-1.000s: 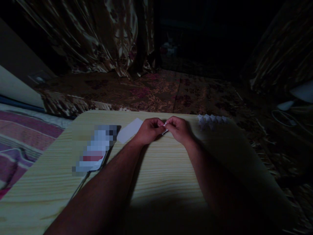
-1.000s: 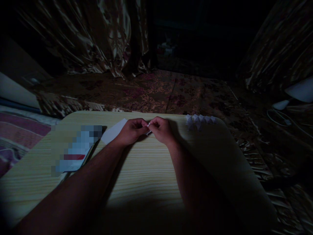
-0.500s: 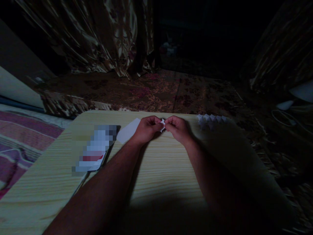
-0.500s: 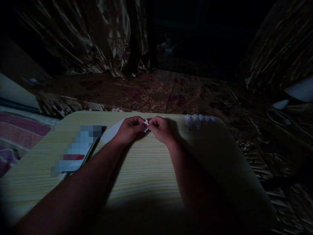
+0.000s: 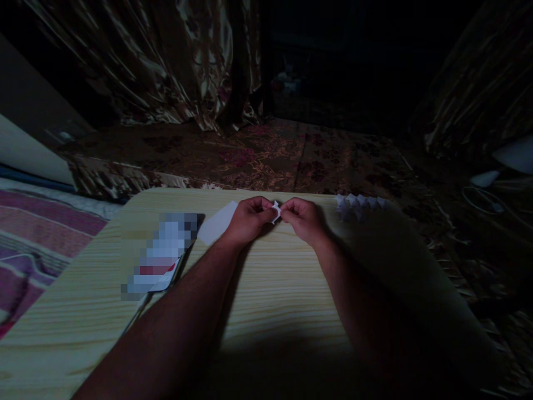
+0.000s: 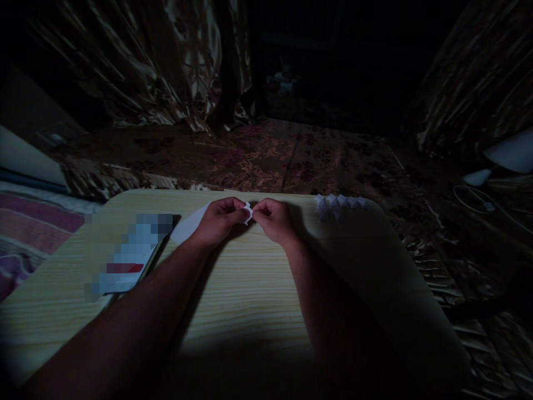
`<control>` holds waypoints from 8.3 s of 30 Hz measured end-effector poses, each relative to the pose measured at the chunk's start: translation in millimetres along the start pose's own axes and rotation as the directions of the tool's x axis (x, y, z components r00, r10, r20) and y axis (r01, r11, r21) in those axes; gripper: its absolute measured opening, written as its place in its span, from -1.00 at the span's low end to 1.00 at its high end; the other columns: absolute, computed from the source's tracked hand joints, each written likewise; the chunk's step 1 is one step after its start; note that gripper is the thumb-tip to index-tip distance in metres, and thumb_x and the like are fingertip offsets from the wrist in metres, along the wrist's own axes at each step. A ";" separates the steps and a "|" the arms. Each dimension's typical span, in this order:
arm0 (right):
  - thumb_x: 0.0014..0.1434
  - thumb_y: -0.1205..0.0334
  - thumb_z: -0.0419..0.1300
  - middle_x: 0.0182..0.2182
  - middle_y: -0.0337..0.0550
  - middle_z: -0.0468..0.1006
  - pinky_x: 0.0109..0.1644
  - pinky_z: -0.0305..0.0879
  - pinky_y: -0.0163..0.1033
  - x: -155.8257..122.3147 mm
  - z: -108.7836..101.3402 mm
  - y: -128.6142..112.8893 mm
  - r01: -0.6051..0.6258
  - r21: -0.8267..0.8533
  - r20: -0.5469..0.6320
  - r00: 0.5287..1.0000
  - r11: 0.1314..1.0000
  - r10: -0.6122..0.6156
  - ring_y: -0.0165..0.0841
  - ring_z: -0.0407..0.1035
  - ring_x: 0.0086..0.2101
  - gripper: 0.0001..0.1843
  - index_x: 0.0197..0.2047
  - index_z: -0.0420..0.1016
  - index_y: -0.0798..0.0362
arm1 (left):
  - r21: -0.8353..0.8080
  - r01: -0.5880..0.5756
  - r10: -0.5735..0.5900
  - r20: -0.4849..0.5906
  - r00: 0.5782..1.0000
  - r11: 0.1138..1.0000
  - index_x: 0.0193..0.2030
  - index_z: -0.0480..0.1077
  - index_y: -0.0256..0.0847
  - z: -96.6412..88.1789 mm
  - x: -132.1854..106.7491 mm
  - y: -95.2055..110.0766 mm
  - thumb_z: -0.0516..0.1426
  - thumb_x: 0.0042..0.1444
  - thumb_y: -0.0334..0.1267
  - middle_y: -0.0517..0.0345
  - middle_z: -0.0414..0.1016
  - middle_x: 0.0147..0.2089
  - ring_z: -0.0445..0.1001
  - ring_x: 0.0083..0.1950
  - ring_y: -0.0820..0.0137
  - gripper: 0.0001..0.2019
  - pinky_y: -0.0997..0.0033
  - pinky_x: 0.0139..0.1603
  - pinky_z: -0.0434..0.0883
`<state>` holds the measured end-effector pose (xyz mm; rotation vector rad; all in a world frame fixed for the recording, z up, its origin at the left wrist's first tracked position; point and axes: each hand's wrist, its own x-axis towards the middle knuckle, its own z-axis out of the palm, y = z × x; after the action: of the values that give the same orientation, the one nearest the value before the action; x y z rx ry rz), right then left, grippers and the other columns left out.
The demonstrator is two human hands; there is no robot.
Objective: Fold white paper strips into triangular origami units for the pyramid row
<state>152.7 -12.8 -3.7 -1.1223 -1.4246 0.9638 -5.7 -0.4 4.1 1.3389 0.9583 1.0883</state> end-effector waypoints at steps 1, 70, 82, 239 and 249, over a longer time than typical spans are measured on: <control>-0.07 0.28 0.17 -0.57 -0.29 0.41 -0.45 0.13 -0.35 0.0 -0.1 -0.5 -0.010 0.002 -0.005 1.000 1.000 0.010 -0.48 0.24 -0.53 -0.92 -0.44 0.44 0.11 | -0.004 0.003 -0.003 -0.002 1.000 1.000 -0.41 0.40 -0.29 0.0 0.0 0.4 0.28 -0.13 -0.18 0.20 0.43 -0.47 0.31 -0.50 0.54 -0.77 0.50 -0.45 0.24; -0.07 0.28 0.20 -0.41 -0.28 0.48 -0.40 0.24 -0.34 -0.1 -2.4 -4.5 0.013 0.166 -0.048 0.999 0.986 -0.005 -0.47 0.32 -0.47 -0.60 -0.09 0.37 0.02 | -0.058 -0.060 0.056 -0.068 0.996 0.997 -0.28 0.48 -0.28 -0.5 1.1 -2.2 0.28 -0.12 -0.22 0.14 0.49 -0.43 0.38 -0.47 0.49 -0.75 0.49 -0.44 0.28; -0.07 0.30 0.24 -0.52 -0.32 0.44 -0.47 0.21 -0.38 -3.5 4.5 -2.9 0.022 0.026 -0.013 1.000 0.999 -0.022 -0.48 0.31 -0.53 -0.65 -0.13 0.43 0.02 | -0.076 -0.054 0.046 -0.106 0.993 0.996 -0.28 0.49 -0.30 0.7 3.3 -3.1 0.24 -0.08 -0.24 0.19 0.40 -0.53 0.26 -0.56 0.55 -0.78 0.53 -0.55 0.17; -0.05 0.24 0.24 -0.42 -0.16 0.57 -0.28 0.37 -0.27 4.5 -1.8 5.3 0.036 0.014 -0.246 0.969 0.999 -0.032 -0.37 0.44 -0.38 -0.82 -0.32 0.49 0.08 | 0.166 -0.072 0.089 -0.099 0.991 0.984 -0.30 0.53 -0.27 2.0 4.9 -8.9 0.22 -0.04 -0.10 0.14 0.50 -0.43 0.27 -0.49 0.52 -0.73 0.52 -0.48 0.20; -0.07 0.27 0.23 -0.43 -0.19 0.55 -0.31 0.35 -0.29 4.2 -1.7 5.4 0.027 -0.007 -0.253 0.967 1.000 -0.028 -0.39 0.42 -0.41 -0.82 -0.32 0.49 0.09 | 0.108 -0.105 0.118 -0.122 0.986 0.989 -0.29 0.54 -0.25 2.4 6.2 -10.5 0.20 -0.02 -0.15 0.17 0.45 -0.48 0.24 -0.53 0.53 -0.76 0.52 -0.51 0.17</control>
<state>155.0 -7.4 -7.7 -1.1799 -1.2314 0.7684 -1.3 5.6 -5.9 1.4328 1.0546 1.2368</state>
